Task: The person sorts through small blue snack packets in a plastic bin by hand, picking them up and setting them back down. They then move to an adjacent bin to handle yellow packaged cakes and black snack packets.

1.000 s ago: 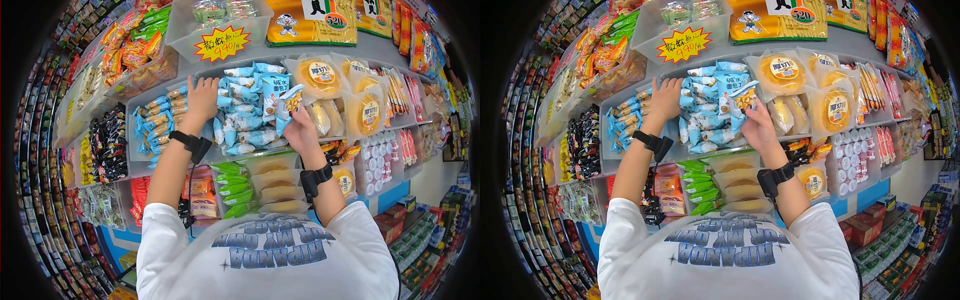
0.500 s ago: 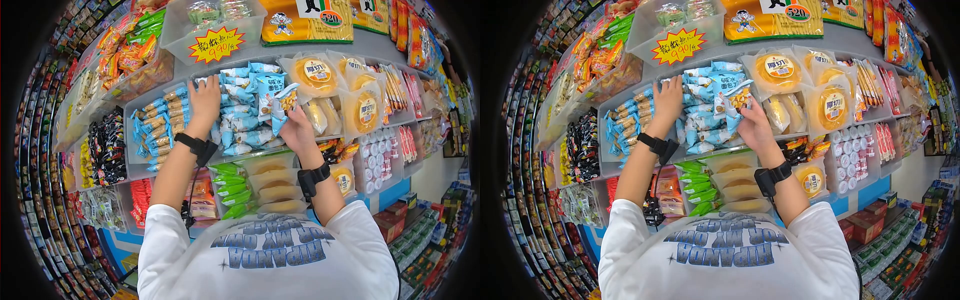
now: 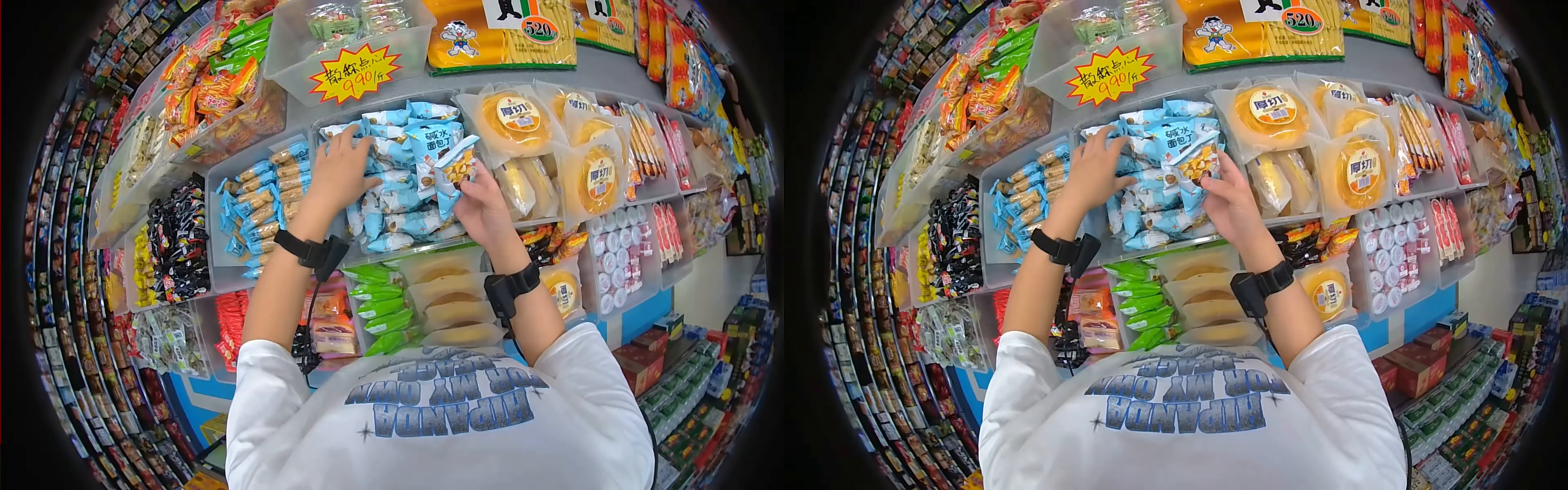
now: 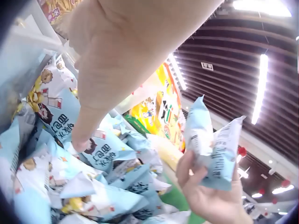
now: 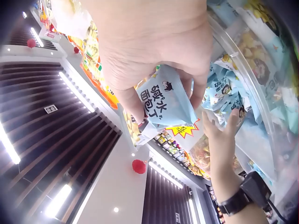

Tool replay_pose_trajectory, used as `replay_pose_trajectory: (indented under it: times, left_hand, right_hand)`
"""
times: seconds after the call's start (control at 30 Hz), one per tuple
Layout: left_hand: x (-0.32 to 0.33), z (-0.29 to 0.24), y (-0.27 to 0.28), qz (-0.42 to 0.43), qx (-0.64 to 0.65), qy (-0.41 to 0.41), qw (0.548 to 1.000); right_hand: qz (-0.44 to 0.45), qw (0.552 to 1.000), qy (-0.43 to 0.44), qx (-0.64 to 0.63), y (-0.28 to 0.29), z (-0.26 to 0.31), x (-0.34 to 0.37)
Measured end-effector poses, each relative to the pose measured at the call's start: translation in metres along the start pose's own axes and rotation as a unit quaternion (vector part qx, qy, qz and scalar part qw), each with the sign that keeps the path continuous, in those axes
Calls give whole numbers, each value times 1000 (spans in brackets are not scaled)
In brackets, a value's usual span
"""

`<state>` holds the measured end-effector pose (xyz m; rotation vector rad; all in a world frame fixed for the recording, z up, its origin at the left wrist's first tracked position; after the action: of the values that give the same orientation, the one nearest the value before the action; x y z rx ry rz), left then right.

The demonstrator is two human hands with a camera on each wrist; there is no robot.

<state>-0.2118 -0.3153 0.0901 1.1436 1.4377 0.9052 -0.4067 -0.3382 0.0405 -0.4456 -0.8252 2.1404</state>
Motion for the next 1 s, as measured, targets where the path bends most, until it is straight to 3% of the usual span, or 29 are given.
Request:
replay_pose_trajectory:
  times: [0.1,0.17,0.27,0.37,0.5,0.57,0.6,0.63,0.67,0.7,0.77,0.83,0.87,0.9,0.93,1.0]
  left_hand:
    - [-1,3,-13,66,59,-11,996]
    - [-7,21,-14,-4,52,2,999]
    - [-14,32,-17,-21,55,59,997]
    - [-17,13,-15,8,-14,40,999]
    - [-7,-23,31,-2,3,-12,1000]
    - [-5,-17,60,-51,310,69,947]
    - [-4,-23,70,-49,310,69,947]
    - [-1,-21,64,-9,487,124,865]
    - [5,-24,52,31,643,174,745]
    - [9,-26,51,30,642,176,746]
    - [17,-38,38,107,542,154,819]
    - [23,-44,33,128,527,119,832]
    - [25,-52,32,150,511,83,842]
    - [28,-48,30,167,448,102,872]
    - [32,-40,23,167,447,101,873]
    - [37,-15,20,78,473,63,875]
  right_hand:
    - [13,1000,0,-6,-4,2,0]
    - [7,1000,3,1,-3,2,-1]
    - [0,1000,7,3,-2,3,-1]
    - [1,1000,6,6,3,1,0]
    - [-10,1000,0,15,3,-1,-1]
    - [-16,999,-2,28,2,-3,1]
    - [-18,997,1,82,-4,1,2]
    - [-20,991,3,136,-8,3,2]
    - [-20,991,2,135,-7,1,2]
    - [4,990,-23,142,-10,-5,2]
    - [30,987,-48,149,-10,-12,2]
    - [97,978,-77,170,-18,-20,5]
    - [97,978,-77,171,-18,-20,5]
    - [101,970,-18,220,-23,-11,3]
    - [105,957,41,268,-29,-1,3]
    - [82,965,43,246,-25,1,2]
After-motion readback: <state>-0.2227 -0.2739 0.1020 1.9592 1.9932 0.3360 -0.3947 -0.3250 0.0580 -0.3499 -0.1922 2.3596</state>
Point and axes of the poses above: each hand's wrist, its own x-axis away from the middle knuckle, its own y-axis out of the back of the hand, z = x × y, the point moved 10 cm from there along -x, towards the middle knuckle, and after that the axes turned 13 degrees about x, right-handed, at the moved point
